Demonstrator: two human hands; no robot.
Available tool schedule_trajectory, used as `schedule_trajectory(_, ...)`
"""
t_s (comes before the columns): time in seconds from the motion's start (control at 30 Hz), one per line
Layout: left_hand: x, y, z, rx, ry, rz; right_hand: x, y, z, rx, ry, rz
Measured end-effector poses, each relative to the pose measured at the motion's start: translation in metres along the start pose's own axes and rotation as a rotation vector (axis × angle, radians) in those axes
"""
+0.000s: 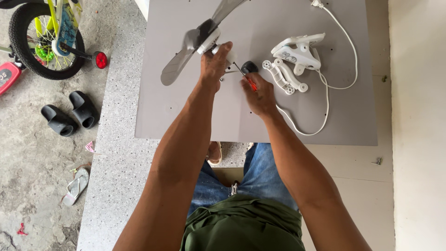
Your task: The person uses a screwdriver to remove screws from the base and neck of a white electric fan, detaching the base and then the neck from the fan head. The removed parts are placed on the table.
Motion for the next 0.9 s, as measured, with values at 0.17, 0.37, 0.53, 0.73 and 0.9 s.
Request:
schedule_trajectory(0.17,-0.006,-0.012,0.005,-0.018,-0.102,-0.073,0.021,-0.001,-0.002,0.018,0.080,-0.048)
schedule_trajectory(0.37,-0.014,-0.012,0.013,-0.033,-0.150,-0.035,0.070,-0.009,-0.004,-0.139,-0.278,0.293)
schedule_trajectory(0.53,-0.012,-0.016,0.013,-0.060,-0.209,-0.027,0.077,-0.005,0.000,-0.117,-0.347,0.255)
schedule_trajectory(0.73,-0.010,-0.010,0.011,-0.044,-0.179,-0.032,0.059,0.000,-0.001,-0.105,-0.261,0.210)
schedule_trajectory(0.9,-0.014,-0.004,0.011,-0.015,-0.116,0.006,0.011,0.006,-0.014,-0.093,0.148,-0.220)
Point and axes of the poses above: each hand's wrist, its own z-axis away from the middle knuckle, its own y-axis out of the palm, x = y × z, the point moved 10 cm from there along -z, towards the middle knuckle, and after that the axes turned 9 degrees about -z, right-handed, at the moved point
